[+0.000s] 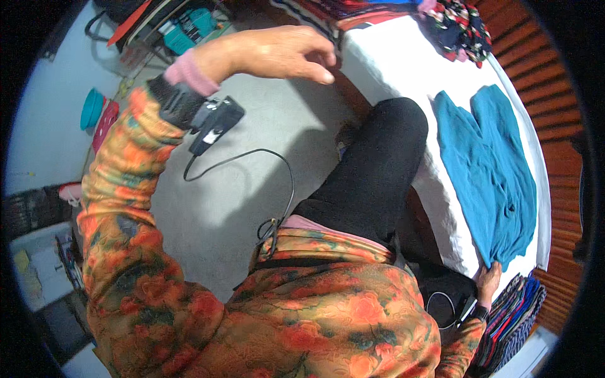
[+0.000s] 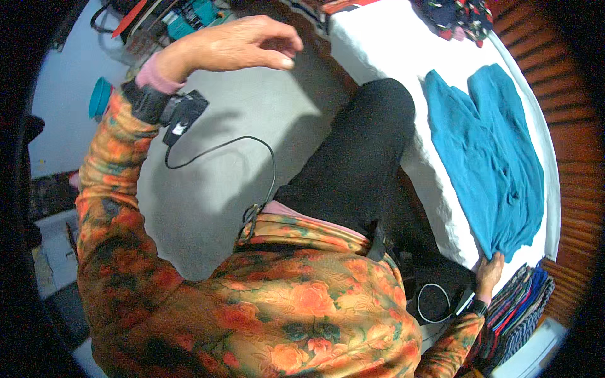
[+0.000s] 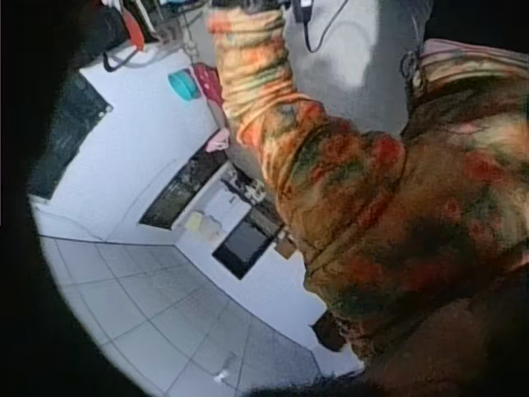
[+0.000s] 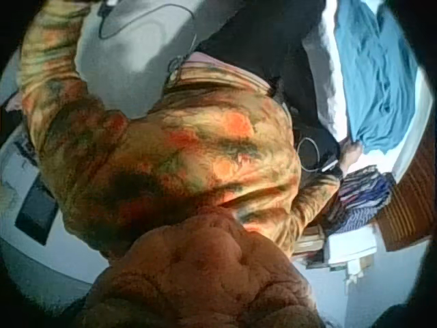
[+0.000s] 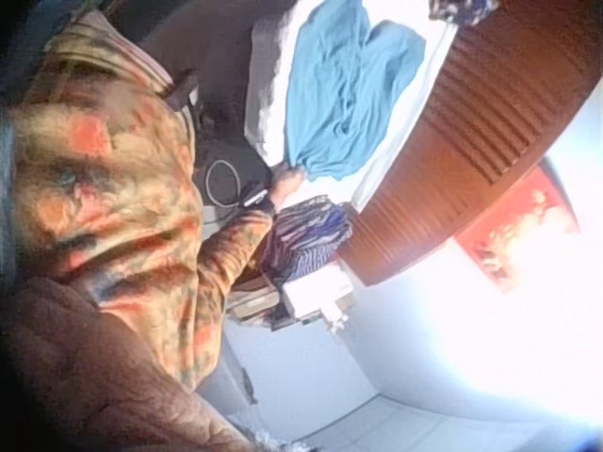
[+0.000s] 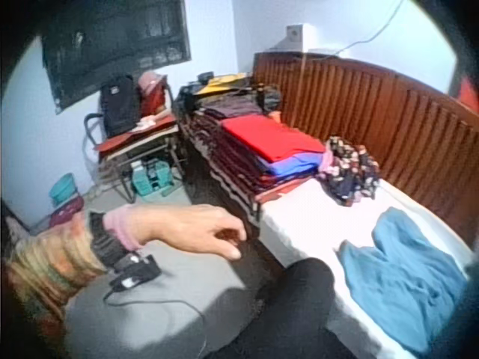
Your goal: The person folds a striped shirt and a teal shirt on a bed, smoothing each garment and stacking them neatly.
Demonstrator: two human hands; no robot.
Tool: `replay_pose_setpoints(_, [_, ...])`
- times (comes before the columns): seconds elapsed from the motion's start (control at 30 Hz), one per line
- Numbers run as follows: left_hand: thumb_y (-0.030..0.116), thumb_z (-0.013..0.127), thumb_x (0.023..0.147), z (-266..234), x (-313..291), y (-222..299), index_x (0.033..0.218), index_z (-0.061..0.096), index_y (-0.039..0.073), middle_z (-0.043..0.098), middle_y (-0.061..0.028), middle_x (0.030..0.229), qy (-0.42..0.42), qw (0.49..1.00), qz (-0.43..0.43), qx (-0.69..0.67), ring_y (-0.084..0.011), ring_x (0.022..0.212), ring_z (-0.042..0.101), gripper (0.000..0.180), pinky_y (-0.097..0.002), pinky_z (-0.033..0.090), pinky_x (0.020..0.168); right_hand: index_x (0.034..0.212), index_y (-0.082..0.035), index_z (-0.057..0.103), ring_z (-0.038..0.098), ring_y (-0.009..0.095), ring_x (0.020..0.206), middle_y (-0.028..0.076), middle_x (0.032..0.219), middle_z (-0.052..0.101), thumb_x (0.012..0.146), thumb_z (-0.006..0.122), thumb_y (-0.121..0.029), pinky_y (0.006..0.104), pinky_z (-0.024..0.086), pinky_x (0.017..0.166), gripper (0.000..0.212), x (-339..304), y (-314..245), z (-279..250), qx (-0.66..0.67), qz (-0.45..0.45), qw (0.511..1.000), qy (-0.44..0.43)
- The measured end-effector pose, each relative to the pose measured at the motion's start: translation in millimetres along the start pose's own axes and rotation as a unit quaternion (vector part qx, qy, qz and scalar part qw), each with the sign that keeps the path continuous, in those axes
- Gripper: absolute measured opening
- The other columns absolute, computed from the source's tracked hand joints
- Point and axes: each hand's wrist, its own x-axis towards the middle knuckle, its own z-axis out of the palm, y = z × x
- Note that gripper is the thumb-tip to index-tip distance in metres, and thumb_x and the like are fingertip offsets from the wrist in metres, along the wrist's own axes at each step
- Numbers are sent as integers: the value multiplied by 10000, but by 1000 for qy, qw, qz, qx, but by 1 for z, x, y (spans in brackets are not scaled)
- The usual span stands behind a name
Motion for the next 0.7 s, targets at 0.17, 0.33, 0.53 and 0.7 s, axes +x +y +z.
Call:
replay_pose_setpoints(0.17, [355,654,954,-2,-69,-20,1216,614,-11,650,-130,1129,3,992,-116,-51,-224,1068,622,452,-339,496,948,1130,85,562,561,485,1021,289,1091,586,826,677,-121,520,465,902,385,2,-4,2,-19,-43,997,63])
replay_pose_setpoints(0.33, [367,645,956,16,-60,-31,1225,607,-3,642,-141,1130,-54,989,-111,-82,-227,1085,619,458,-352,494,953,1138,108,560,565,484,1026,298,1075,587,829,658,-132,499,464,921,404,1,-16,-7,-6,-3,1000,26])
replay_pose_setpoints(0.53, [354,673,938,51,-3,-32,1151,612,-29,680,-146,1013,-61,989,-14,-135,-220,967,648,442,-366,529,867,1213,84,571,551,470,1188,316,1230,602,855,678,-178,478,444,1044,456,-3,-29,-11,-1,80,996,-27])
replay_pose_setpoints(0.7, [272,717,883,91,67,-16,1168,604,-42,705,-139,999,-36,975,-35,-214,-211,941,675,438,-361,542,846,981,3,589,601,449,964,247,962,624,845,659,-130,483,488,864,203,-10,-29,3,7,21,992,123])
